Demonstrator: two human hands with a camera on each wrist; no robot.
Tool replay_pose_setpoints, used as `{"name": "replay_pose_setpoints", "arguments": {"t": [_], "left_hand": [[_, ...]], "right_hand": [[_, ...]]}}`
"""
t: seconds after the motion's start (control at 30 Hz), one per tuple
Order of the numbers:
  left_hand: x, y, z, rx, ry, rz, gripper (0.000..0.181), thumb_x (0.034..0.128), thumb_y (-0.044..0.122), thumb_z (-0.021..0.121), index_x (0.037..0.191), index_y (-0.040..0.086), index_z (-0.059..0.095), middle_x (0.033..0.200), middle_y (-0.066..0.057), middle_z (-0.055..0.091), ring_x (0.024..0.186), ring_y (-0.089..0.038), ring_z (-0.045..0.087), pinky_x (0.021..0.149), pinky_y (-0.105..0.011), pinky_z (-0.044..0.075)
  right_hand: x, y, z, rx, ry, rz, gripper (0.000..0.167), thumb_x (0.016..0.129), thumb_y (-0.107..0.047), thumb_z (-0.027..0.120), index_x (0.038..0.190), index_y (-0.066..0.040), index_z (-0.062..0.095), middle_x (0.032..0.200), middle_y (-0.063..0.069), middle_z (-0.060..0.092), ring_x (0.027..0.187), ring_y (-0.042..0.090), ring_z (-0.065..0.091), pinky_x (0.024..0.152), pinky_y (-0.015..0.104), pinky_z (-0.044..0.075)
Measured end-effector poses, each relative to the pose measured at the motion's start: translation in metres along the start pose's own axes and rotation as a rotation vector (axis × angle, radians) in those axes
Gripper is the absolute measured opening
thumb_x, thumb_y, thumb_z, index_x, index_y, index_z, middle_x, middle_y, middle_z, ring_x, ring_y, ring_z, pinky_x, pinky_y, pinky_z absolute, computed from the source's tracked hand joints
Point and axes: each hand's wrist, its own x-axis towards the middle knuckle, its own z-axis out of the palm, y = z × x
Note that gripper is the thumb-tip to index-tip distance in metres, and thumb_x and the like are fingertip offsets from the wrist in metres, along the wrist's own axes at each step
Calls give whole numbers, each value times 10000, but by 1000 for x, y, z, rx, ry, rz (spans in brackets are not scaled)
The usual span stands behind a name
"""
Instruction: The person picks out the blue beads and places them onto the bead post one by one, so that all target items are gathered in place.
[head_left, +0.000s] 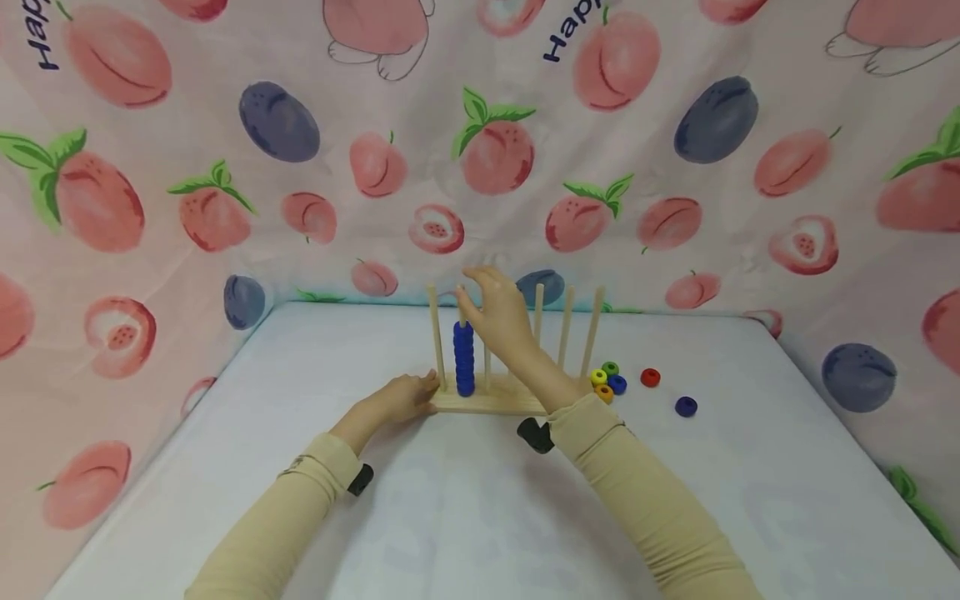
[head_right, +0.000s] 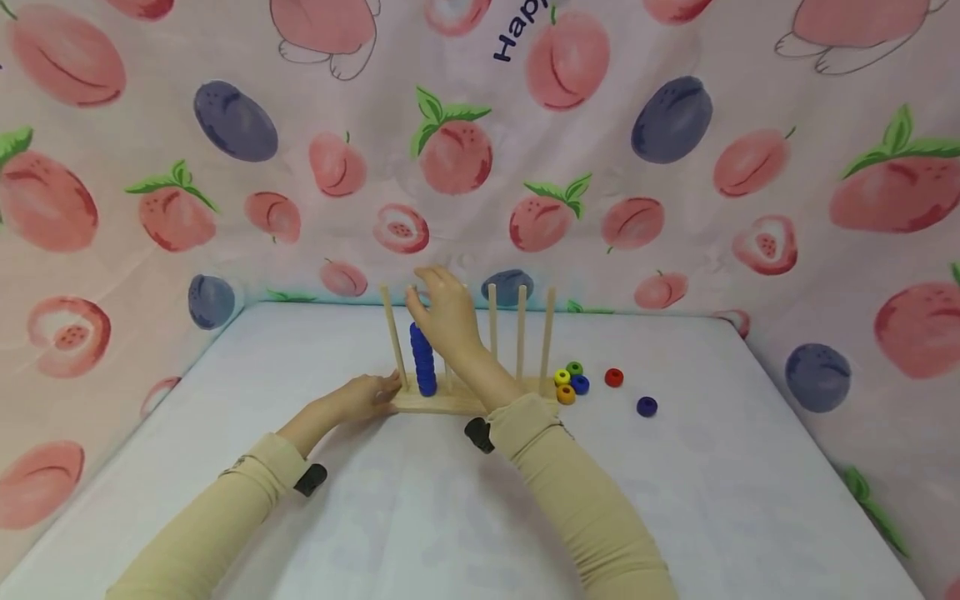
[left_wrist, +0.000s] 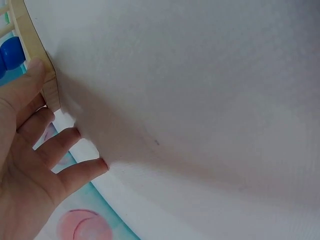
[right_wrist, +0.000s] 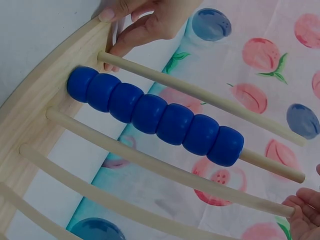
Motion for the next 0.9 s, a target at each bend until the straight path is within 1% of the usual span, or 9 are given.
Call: {"name": "replay_pose_setpoints", "arguments": {"t": [0.2,0.37,0.5,0.57,0.67,0.73,0.8,0.83,0.9], "left_hand": [[1,-1,-1,-9,13,4,549,935,219,584,1393,-24,404,1364,-271,474,1185,-429,519,1032,-492,411],[-1,1,-1,-20,4,-7,533,939,212,576,1395,-9,411,1423,-238,418,1228,-429,484,1055,-495,388],[-1,1,-1,0,0,5,527,943,204,569,1393,-18,409,1425,-246,410,1223,-439,482,1048,-504,391],[-2,0,-1,3,2,5,533,947,212,563,1401,-12,396,1429,-240,406,1224,-436,484,1051,-500,391],[-2,-1,-1,15,8,7,535,949,218,558,1404,-10,392,1441,-229,394,1230,-434,480,1055,-501,387],[-3,-2,0,16,13,5,528,952,216,553,1405,-5,395,1453,-221,379,1244,-436,468,1061,-507,378],[-4,-2,1,9,15,5,526,954,207,549,1405,-10,391,1464,-223,357,1261,-446,446,1071,-518,362],[-4,-2,2,0,13,4,524,957,203,541,1408,-12,383,1473,-222,338,1274,-452,428,1081,-524,347],[-5,-2,5,-11,9,6,524,961,196,532,1410,-24,373,1484,-229,308,1292,-468,397,1092,-535,325]], "right_hand": [[0,0,-1,23,24,7,339,912,-178,610,1189,17,621,1196,170,634,1102,295,608,935,401,514],[-2,-1,0,104,18,33,344,913,-174,608,1209,2,615,1216,154,630,1096,272,607,944,400,504],[-5,1,-1,162,17,25,345,916,-170,607,1214,4,609,1223,152,626,1096,272,603,951,399,499],[-5,1,-3,173,3,6,355,920,-172,604,1226,7,600,1221,159,624,1024,274,611,910,392,511],[-4,2,-8,166,-42,-30,392,922,-180,601,1262,13,572,1102,171,636,862,268,573,772,379,502],[-3,5,-12,162,-80,-56,410,925,-181,600,1288,3,553,1111,172,627,842,277,554,745,393,487],[-3,8,-15,166,-114,-81,418,923,-170,602,1303,-6,541,1151,171,618,928,280,588,801,390,513],[-3,10,-16,168,-131,-96,414,925,-161,600,1307,-13,539,1206,169,608,1013,288,596,860,396,518],[-4,14,-18,170,-149,-130,406,923,-136,601,1306,-18,539,1327,162,557,1181,305,555,978,423,485]]}}
